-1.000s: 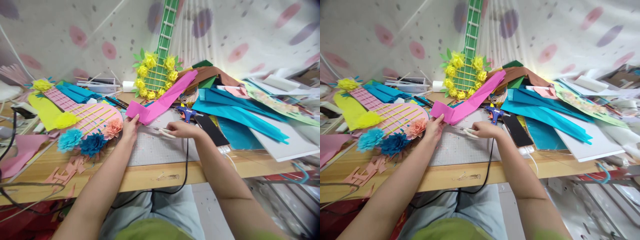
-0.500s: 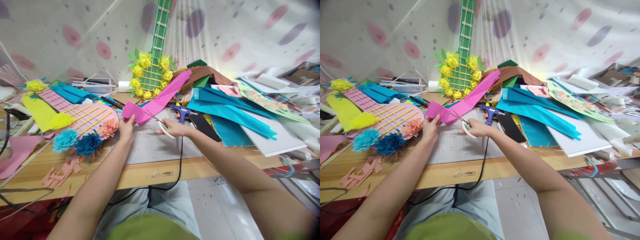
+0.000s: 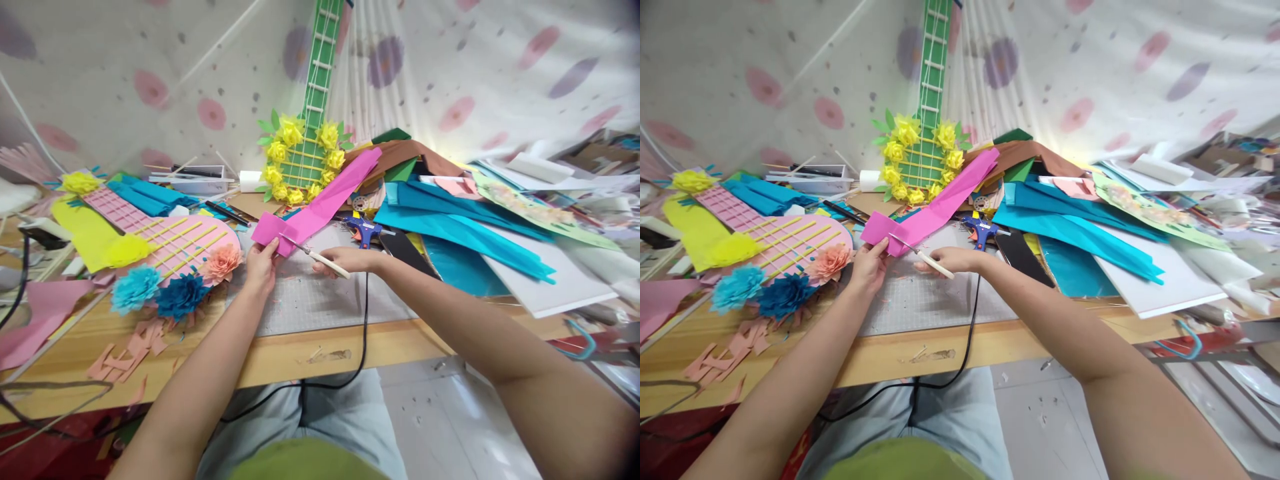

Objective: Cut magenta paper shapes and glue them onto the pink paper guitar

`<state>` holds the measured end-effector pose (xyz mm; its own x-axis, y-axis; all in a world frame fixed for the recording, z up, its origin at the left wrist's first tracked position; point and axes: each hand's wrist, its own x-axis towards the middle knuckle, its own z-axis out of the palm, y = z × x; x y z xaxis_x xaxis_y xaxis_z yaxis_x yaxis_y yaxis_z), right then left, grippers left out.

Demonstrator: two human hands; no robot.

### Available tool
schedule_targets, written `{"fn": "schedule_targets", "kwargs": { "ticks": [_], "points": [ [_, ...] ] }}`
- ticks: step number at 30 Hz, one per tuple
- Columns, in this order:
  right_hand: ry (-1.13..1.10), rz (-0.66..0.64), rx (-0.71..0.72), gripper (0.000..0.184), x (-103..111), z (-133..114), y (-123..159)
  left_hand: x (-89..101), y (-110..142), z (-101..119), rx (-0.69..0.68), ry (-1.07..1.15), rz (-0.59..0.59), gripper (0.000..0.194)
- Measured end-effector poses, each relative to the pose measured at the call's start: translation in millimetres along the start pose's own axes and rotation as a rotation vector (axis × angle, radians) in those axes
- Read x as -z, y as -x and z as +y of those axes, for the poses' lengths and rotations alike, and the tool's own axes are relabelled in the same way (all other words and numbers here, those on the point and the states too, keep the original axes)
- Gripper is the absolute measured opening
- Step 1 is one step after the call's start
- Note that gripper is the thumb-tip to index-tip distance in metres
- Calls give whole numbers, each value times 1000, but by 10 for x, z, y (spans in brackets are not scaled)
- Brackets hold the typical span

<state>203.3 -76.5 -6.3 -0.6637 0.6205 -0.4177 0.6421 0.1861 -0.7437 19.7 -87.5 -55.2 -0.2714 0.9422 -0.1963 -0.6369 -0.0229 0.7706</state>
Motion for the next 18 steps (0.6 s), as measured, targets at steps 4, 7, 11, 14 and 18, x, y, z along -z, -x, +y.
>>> {"fn": "schedule_targets", "kwargs": {
  "ticks": [4, 7, 11, 14, 18],
  "points": [
    [-20, -2, -27, 44, -4, 11, 20, 13, -15, -6, 20, -8, 25, 16],
    [-18, -2, -46, 44, -16, 0, 36, 20, -20, -22, 36, -17, 48, 14],
    [-24, 2, -46, 45, -36, -22, 40, 25, -22, -43, 56, -24, 44, 15],
    [-31, 9, -42, 45, -45, -29, 39, 28, -25, -49, 67, -22, 49, 14],
    [-77, 20, -30, 44, -57, -1, 35, 31, -30, -48, 82, -9, 48, 13]
  ]
}}
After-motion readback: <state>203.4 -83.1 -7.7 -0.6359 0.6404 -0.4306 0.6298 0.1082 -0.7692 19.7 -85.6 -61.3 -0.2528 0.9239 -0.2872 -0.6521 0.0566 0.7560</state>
